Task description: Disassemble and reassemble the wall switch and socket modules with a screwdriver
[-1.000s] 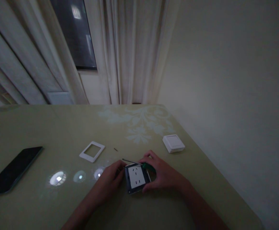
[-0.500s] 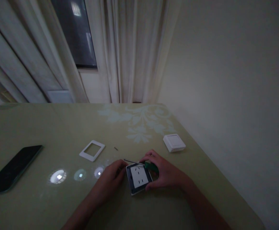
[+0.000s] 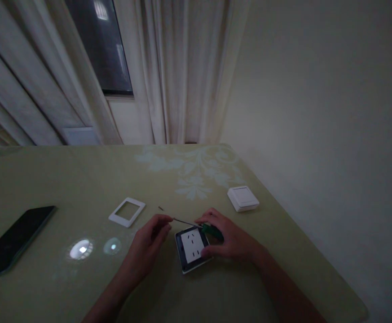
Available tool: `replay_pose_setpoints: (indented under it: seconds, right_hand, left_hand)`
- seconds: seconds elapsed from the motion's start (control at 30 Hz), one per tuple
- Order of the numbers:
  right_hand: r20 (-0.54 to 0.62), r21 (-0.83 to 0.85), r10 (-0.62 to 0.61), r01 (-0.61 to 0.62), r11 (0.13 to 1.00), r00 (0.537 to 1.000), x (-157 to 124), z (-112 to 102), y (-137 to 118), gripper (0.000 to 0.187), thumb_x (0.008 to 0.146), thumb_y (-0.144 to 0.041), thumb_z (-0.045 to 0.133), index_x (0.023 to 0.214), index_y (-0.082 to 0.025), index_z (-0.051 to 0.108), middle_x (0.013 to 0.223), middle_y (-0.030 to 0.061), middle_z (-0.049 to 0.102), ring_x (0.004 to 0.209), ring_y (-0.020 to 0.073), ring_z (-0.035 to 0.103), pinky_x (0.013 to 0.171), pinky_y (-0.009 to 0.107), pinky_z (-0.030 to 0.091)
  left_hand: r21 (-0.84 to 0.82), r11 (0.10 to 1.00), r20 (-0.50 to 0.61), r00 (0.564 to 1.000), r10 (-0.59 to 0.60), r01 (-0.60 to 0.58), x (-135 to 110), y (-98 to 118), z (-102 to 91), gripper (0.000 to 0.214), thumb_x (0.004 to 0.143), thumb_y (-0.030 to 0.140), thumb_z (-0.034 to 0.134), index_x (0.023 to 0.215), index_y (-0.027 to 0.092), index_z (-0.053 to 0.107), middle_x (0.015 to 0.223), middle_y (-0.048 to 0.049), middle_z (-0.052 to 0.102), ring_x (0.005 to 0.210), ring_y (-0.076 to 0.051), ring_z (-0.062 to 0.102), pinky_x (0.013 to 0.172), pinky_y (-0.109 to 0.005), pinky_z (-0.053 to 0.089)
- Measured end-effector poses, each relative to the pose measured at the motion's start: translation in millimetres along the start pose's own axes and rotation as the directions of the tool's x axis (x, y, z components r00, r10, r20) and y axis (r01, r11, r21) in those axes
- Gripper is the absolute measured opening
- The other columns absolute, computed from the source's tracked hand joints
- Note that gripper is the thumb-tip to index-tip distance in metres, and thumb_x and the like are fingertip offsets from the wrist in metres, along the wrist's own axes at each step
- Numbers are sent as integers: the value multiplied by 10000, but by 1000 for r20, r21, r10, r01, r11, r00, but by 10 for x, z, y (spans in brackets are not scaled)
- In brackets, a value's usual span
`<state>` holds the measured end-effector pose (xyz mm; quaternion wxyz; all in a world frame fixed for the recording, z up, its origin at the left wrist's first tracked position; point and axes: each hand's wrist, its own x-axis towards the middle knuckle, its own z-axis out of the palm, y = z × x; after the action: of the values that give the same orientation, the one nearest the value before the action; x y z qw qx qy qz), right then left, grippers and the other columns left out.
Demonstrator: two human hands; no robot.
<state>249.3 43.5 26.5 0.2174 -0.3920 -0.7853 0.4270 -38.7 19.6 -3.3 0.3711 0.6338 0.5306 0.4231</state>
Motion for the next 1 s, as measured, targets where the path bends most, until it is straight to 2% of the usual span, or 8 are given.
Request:
replay_pose_setpoints:
  seconds: [0.1, 0.17, 0.3, 0.47, 0.67, 1.0]
  right_hand:
    - [-75, -19, -14, 13, 1000, 997, 7, 3, -2, 664, 839, -478, 923, 1403, -221, 687, 1305, 107, 633, 1219, 297, 651, 1066, 437, 515]
    - [-126, -33, -35, 31, 999, 991, 13, 6, 10, 602, 877, -473, 890, 1384, -216, 694, 1283, 109, 649, 1197, 290, 659, 1042, 429, 522]
    - [-211, -25, -40, 35, 999, 977, 19, -2, 30, 531, 928, -516, 832, 1350, -219, 708, 1244, 106, 667, 1127, 272, 677, 985, 410, 536]
    - [-277, -40, -54, 45, 998, 959, 16, -27, 25, 492, 945, -545, 806, 1294, -208, 724, 1192, 103, 675, 1096, 268, 679, 973, 409, 530]
    - [-313, -49, -66, 54, 997, 947, 12, -38, 13, 467, 950, -542, 801, 1270, -209, 728, 1170, 95, 684, 1074, 258, 681, 956, 392, 535]
    - [-313, -64, -73, 56, 996, 947, 13, -36, 36, 451, 951, -510, 808, 1277, -209, 727, 1174, 94, 696, 1077, 256, 684, 956, 391, 534]
  left_hand:
    - [-12, 1000, 19, 1000, 18, -18, 5, 47, -35, 182, 932, 427, 730, 933, 250, 773, 888, -19, 827, 828, -220, 783, 769, -314, 615]
    - [3, 1000, 69, 997, 30, -31, 3, 72, -53, 150, 919, 399, 749, 889, 266, 810, 873, -6, 849, 817, -218, 799, 777, -306, 618]
    - [25, 995, 177, 980, 90, -96, -24, 102, -50, 195, 981, 356, 670, 1037, 336, 856, 976, 23, 884, 891, -208, 836, 812, -284, 631]
    - [30, 988, 171, 974, 146, -153, -43, 129, -45, 143, 978, 305, 698, 1015, 319, 836, 950, 35, 875, 858, -172, 834, 789, -234, 627]
    - [43, 966, 168, 955, 244, -255, -7, 149, -84, 94, 944, 268, 751, 877, 274, 816, 830, 28, 835, 748, -152, 796, 690, -208, 603]
    - [38, 969, 214, 949, 231, -244, -68, 41, -35, 124, 983, 243, 722, 992, 305, 828, 947, 31, 875, 856, -164, 840, 783, -215, 637]
